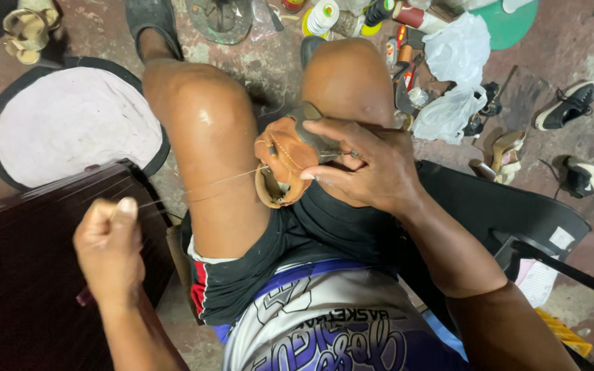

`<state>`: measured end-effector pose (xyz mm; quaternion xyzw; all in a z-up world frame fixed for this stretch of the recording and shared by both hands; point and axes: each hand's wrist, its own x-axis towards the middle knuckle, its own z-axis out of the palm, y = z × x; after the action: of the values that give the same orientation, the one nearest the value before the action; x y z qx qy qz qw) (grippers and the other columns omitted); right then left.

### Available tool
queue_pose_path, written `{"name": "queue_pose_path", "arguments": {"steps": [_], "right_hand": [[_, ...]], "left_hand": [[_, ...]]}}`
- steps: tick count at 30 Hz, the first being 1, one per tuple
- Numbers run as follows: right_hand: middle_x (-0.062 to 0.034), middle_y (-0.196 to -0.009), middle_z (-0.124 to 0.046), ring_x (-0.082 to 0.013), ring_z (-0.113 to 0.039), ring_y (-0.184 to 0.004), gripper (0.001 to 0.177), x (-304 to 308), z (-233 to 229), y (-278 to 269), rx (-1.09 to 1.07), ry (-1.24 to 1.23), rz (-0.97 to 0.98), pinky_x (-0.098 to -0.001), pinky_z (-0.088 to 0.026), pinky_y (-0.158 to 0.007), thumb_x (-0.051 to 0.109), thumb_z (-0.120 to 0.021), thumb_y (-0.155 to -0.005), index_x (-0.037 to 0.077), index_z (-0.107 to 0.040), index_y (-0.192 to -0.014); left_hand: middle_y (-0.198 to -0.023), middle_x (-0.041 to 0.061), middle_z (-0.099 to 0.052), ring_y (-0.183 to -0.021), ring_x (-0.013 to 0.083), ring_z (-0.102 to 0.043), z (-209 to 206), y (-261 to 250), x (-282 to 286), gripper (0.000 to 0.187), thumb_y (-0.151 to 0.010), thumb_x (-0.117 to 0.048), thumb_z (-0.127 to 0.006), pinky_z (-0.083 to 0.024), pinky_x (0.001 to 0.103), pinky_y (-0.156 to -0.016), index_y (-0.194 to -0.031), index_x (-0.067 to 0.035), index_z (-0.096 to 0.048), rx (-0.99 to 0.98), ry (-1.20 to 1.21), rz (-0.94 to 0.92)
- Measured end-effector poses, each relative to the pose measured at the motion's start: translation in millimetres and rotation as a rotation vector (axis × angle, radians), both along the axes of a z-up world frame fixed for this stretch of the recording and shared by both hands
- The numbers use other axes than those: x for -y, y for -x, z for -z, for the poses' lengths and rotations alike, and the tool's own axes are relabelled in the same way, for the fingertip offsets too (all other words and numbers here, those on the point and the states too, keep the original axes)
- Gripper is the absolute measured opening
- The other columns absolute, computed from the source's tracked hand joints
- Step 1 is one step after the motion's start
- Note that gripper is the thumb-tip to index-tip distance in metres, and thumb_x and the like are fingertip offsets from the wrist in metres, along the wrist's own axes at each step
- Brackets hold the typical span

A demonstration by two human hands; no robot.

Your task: The person sews a brown leather shoe using a needle and thread. They repeatedly push the needle through the shoe's upper and pull the thread tight to secure the stitching.

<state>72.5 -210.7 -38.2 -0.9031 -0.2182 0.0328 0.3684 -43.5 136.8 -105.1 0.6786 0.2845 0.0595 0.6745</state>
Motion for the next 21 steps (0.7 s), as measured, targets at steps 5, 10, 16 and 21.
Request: {"name": "queue_pose_path", "arguments": {"steps": [5, 10, 16, 21], "right_hand": [[-0.0003, -0.064, -0.054, -0.0088, -0.048, -0.053, 0.065, -0.9, 1.2, 2.3, -0.059, 0.071, 0.026, -0.0271, -0.043, -0.053, 0.035, -0.097, -0.073, 0.013, -0.071, -0.128], [-0.0007, -0.065, -0.056, -0.0112, -0.049, -0.054, 0.066, -6.8, -2.9, 2.3, -0.077, 0.063, 0.062, -0.0285, -0.045, -0.053, 0.036, -0.097, -0.071, 0.014, -0.071, -0.127], [-0.005, -0.097, -0.074, -0.0154, -0.071, -0.074, 0.063, -12.4, -9.6, 6.7, -0.017, 0.004, -0.049, -0.031, -0.057, -0.069, 0.036, -0.091, -0.086, 0.019, -0.062, -0.139], [-0.0106, -0.088, -0.073, -0.035, -0.072, -0.081, 0.105, 1.1, -37.1, 4.3, -0.227, 0.436, -0.092, -0.0486, -0.055, -0.072, 0.05, -0.086, -0.075, 0.014, -0.033, -0.158]], "left_hand": [[-0.117, 0.013, -0.062, -0.105, 0.0288, -0.062, -29.9, -19.6, 53.1, 0.011, -0.109, -0.008, -0.058, -0.052, 0.037, -0.093, -0.119, -0.003, -0.058, 0.32, -0.789, 0.194], [-0.107, 0.015, -0.067, -0.095, 0.0339, -0.068, -57.8, -45.3, 117.6, 0.022, -0.097, -0.012, -0.064, -0.054, 0.042, -0.078, -0.117, -0.001, -0.064, 0.3, -0.706, 0.459], [-0.086, 0.012, -0.06, -0.082, 0.0349, -0.061, -45.3, -46.8, 121.6, 0.017, -0.098, -0.016, -0.068, -0.047, 0.046, -0.069, -0.086, -0.006, -0.06, 0.265, -0.71, 0.477], [-0.078, 0.014, -0.05, -0.074, 0.0352, -0.054, -38.0, -44.4, 116.3, 0.027, -0.096, -0.016, -0.07, -0.041, 0.046, -0.066, -0.081, -0.003, -0.052, 0.227, -0.641, 0.453]]}}
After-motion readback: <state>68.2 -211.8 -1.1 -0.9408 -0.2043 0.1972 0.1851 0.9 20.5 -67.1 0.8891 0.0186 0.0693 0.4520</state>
